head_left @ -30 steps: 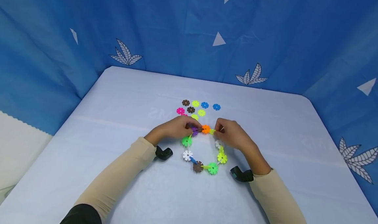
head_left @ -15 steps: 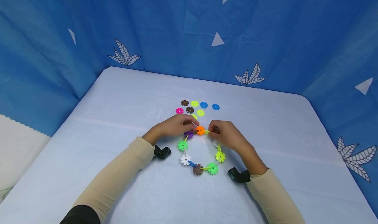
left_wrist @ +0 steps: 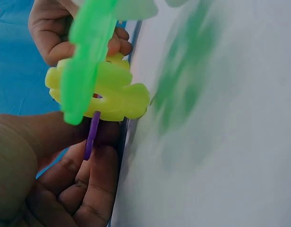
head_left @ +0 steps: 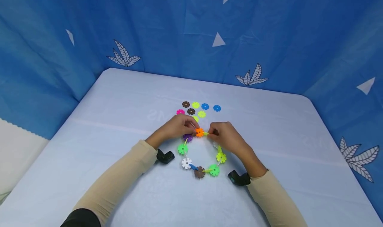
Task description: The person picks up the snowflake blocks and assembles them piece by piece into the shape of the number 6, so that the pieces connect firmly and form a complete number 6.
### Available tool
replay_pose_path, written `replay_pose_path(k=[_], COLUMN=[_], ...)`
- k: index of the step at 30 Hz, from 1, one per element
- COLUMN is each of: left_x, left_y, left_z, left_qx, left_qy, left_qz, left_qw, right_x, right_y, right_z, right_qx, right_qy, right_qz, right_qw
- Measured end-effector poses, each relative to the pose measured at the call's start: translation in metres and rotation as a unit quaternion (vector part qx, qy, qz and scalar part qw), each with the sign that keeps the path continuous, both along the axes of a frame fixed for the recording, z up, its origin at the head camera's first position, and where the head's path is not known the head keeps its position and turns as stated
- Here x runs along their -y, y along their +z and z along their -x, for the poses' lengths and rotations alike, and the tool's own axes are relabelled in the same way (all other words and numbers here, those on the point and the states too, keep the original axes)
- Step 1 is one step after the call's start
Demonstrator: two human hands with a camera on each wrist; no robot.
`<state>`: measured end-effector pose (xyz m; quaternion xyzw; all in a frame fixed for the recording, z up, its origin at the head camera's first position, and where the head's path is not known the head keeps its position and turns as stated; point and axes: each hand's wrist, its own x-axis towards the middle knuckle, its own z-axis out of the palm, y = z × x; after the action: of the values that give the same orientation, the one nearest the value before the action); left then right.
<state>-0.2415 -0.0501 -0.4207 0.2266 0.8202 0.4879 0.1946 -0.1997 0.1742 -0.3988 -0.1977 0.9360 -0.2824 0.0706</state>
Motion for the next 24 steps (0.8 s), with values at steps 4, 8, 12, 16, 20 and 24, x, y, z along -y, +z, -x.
replay_pose_path(k=[4,8,12,16,20,24], left_x=[-0.002,-0.003,-0.002,-0.002,-0.003,-0.002], left_y=[0.0,0.0,-0.001,-0.001,0.0,0.002], left_z=[0.0,0.0,0.0,0.0,-0.001,-0.002], left_qx=[0.002,0.003,0.002,0.001,-0.001,0.0], left_qy=[0.002,0.001,-0.003,-0.009,-0.012,-0.011], left_qz=[0.002,0.002,0.0,-0.001,0.0,-0.001], left_qw=[1.0,1.0,1.0,1.0,0.9999,0.9999], right_x=[-0.001,0.0,0.0,-0.008,-0.026,-0.043], right_y=[-0.001,-0.003,-0.003,0.001,0.01,0.013], right_z=[0.001,0.002,0.002,0.002,0.002,0.005], right_qx=[-0.002,0.001,0.014,0.052,0.133,0.231], right_qy=[0.0,-0.001,-0.005,0.001,0.003,0.022], right_qz=[0.009,0.013,0.014,0.002,-0.007,0.027], right_qw=[1.0,0.9999,0.9998,0.9986,0.9911,0.9723])
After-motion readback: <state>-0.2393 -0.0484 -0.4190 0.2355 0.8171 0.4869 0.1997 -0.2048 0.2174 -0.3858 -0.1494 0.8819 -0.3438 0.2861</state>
